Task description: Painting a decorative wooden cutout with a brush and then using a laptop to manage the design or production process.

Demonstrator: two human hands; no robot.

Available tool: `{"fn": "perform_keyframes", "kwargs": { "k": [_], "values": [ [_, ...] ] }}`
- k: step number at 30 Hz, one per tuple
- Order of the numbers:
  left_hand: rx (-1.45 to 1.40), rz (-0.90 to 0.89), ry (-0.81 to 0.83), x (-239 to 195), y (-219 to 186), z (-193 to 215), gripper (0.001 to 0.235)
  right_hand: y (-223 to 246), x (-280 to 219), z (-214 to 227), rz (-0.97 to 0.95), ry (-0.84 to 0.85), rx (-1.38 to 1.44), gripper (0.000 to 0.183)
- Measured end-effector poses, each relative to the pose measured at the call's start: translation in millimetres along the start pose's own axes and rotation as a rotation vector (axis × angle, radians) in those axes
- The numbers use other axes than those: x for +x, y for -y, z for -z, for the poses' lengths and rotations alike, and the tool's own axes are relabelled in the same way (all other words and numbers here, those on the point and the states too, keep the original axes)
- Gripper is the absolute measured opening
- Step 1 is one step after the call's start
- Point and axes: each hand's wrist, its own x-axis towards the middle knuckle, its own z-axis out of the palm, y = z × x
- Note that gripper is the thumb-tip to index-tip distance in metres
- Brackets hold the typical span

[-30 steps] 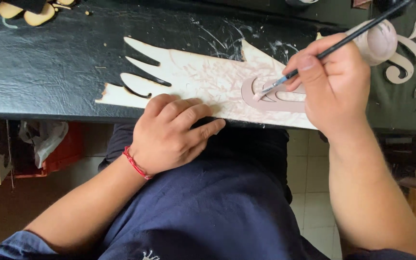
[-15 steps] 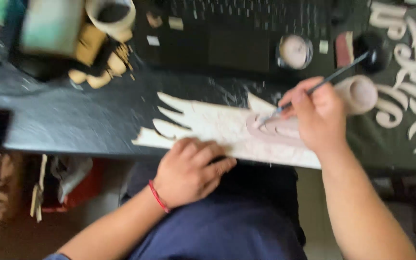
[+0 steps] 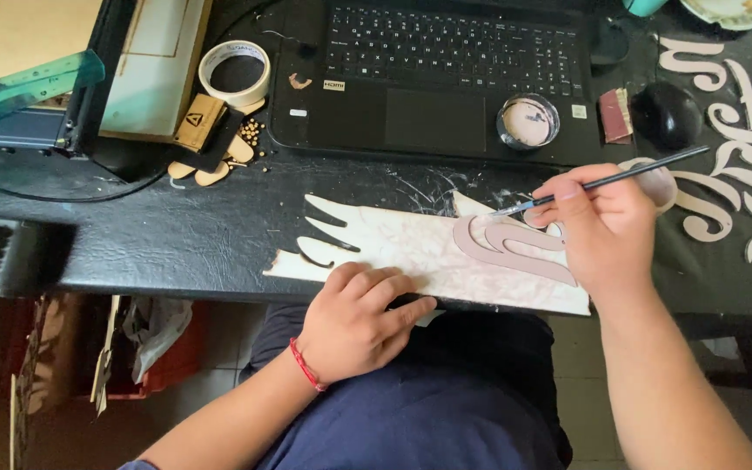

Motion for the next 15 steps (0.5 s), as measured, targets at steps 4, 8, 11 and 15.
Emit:
{"fn": "perform_keyframes", "kwargs": {
  "k": [4,8,11,15],
  "values": [
    [0.020,0.001,0.003,-0.3,-1.1,-0.2,0.029,-5.8,-2.9,8.2,0.072,0.013,0.050,0.024],
    [0.030,0.008,0.005,0.6,-2.2,0.2,0.028,2.4,-8.7,12.0,0.124,-0.010,0.029,0.027],
    [0.031,0.006,-0.011,4.3,-3.0,3.3,0.026,0.8,-10.1,14.4,0.140,-0.018,0.012,0.023],
    [0.002,0.000,0.025,5.9,-1.7,5.9,0.026,-2.1,-18.2,11.0,0.121,-0.011,-0.073,0.015]
  ]
}}
